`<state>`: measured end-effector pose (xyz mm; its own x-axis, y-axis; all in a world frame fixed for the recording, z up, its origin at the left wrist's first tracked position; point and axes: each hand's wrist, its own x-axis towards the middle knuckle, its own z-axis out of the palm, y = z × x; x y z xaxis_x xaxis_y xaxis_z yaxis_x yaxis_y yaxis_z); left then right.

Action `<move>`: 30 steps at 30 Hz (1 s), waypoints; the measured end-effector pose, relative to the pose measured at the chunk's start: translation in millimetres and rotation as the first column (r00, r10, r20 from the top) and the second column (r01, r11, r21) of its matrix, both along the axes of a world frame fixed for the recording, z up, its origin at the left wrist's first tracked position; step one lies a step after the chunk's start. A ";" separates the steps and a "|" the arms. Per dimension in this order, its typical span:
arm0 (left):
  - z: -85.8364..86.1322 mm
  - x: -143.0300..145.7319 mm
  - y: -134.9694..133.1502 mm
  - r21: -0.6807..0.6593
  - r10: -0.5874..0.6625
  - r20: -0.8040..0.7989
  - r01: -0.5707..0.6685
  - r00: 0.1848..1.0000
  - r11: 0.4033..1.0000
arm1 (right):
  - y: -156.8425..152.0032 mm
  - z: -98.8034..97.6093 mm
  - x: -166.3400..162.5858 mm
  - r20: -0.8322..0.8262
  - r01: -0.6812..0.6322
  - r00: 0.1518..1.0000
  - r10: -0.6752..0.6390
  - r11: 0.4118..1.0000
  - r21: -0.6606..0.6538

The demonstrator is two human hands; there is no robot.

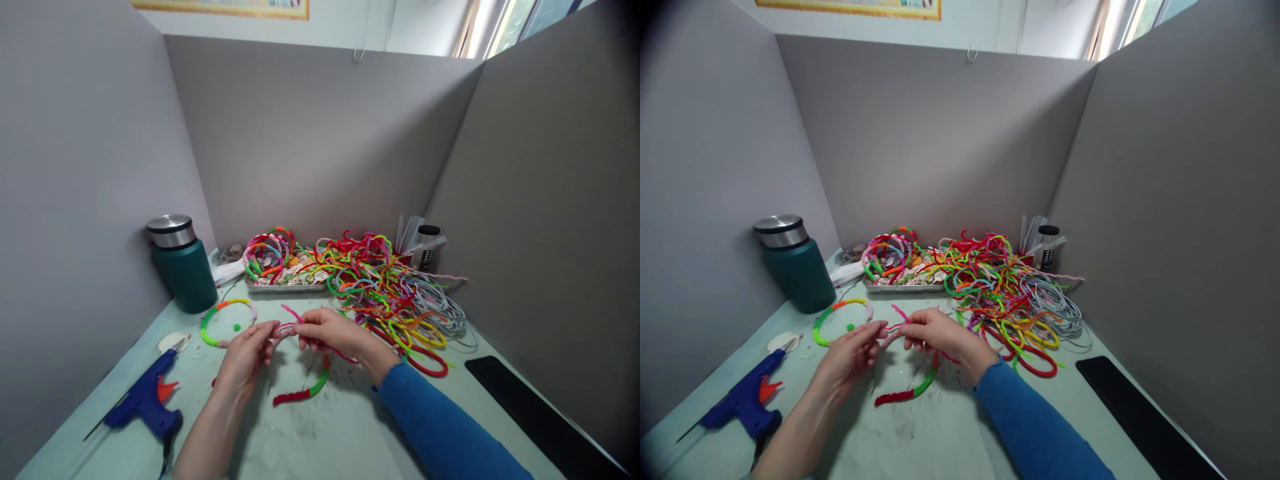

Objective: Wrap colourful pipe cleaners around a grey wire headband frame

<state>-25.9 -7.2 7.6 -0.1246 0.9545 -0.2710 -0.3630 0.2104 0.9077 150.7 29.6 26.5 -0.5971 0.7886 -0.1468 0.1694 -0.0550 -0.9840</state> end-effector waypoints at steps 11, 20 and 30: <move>-2.1 -0.4 0.5 0.091 0.040 -0.015 -0.038 0.999 0.995 | -1.4 -3.9 -4.8 0.075 -0.041 0.996 0.041 0.999 -0.002; -1.5 -12.7 5.8 0.090 0.206 0.151 -0.221 0.967 0.971 | 15.3 -4.2 14.8 0.203 -0.082 0.978 0.054 0.988 0.133; -3.5 -20.4 9.3 0.065 0.242 0.222 -0.262 0.945 0.963 | 18.9 -13.2 8.0 0.333 0.018 0.921 -0.203 0.876 0.482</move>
